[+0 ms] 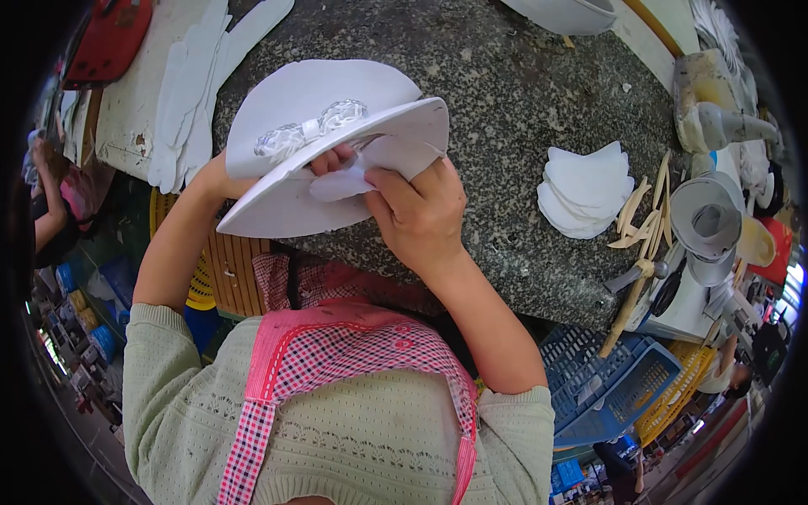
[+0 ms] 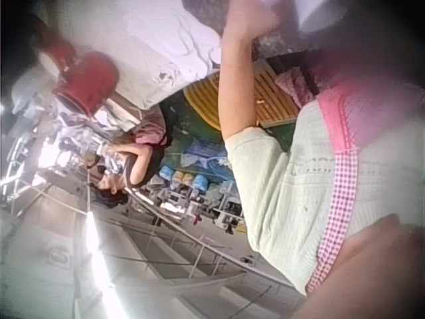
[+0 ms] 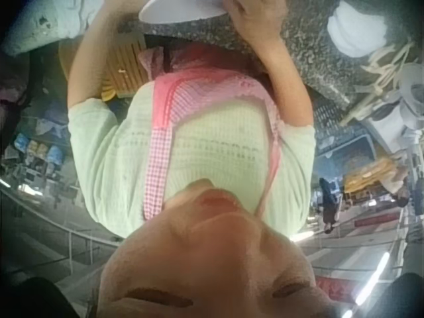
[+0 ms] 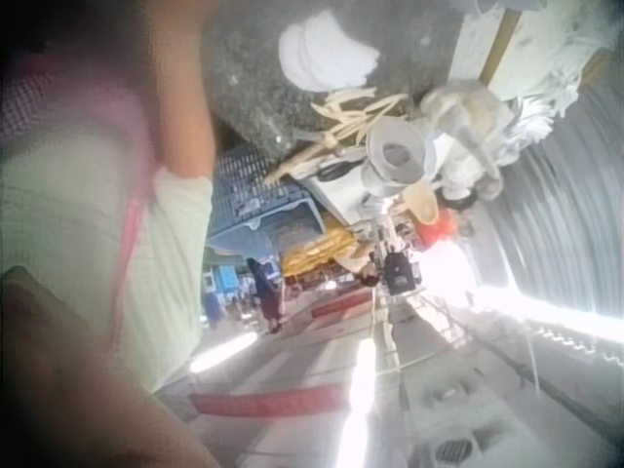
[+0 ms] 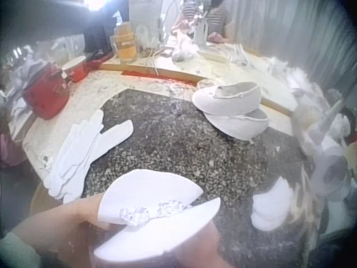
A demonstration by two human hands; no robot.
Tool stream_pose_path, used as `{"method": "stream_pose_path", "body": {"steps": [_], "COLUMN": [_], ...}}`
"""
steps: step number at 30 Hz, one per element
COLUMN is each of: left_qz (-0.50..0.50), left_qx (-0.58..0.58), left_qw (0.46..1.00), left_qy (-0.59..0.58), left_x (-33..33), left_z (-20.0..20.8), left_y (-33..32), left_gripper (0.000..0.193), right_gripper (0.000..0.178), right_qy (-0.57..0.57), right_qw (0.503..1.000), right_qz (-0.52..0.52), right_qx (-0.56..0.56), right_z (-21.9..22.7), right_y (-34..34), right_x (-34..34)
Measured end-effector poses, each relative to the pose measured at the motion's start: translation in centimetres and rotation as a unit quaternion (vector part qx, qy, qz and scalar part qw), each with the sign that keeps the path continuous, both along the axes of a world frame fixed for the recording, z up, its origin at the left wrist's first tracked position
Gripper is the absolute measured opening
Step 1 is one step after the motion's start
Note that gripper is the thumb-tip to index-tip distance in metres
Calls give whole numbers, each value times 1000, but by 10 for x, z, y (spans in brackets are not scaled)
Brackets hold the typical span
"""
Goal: The person assembles shoe components by inserting padding into shoe uppers, pressing and shaping the layers by hand, and smoothing the inner edges with a wooden stick.
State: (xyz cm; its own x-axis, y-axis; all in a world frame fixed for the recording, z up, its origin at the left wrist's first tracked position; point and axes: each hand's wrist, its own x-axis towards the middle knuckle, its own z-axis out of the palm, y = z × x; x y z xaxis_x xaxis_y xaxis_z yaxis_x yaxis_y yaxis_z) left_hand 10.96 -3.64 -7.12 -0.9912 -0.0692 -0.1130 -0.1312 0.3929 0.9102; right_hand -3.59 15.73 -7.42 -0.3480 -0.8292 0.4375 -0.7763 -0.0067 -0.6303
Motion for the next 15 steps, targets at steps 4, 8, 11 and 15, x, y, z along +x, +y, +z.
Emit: {"method": "stream_pose_path", "body": {"steps": [4, 8, 11, 15], "left_qz": [23, 18, 18, 24], "left_qx": [36, 28, 39, 97], "left_qw": [999, 999, 999, 994], "left_qy": [4, 13, 12, -45], "left_x": [5, 7, 8, 10], "left_z": [-14, -21, -22, -25], "left_y": [0, -1, 1, 2], "left_gripper": [35, 53, 53, 51], "right_gripper": [25, 24, 23, 21], "right_qy": [-47, -89, -60, -15], "right_qw": [999, 996, 998, 1000], "right_qz": [-2, -7, -13, -1], "right_qx": [2, 6, 0, 16], "right_z": [0, 2, 3, 7], "right_y": [-2, -2, -4, -6], "right_x": [0, 1, 0, -1]}}
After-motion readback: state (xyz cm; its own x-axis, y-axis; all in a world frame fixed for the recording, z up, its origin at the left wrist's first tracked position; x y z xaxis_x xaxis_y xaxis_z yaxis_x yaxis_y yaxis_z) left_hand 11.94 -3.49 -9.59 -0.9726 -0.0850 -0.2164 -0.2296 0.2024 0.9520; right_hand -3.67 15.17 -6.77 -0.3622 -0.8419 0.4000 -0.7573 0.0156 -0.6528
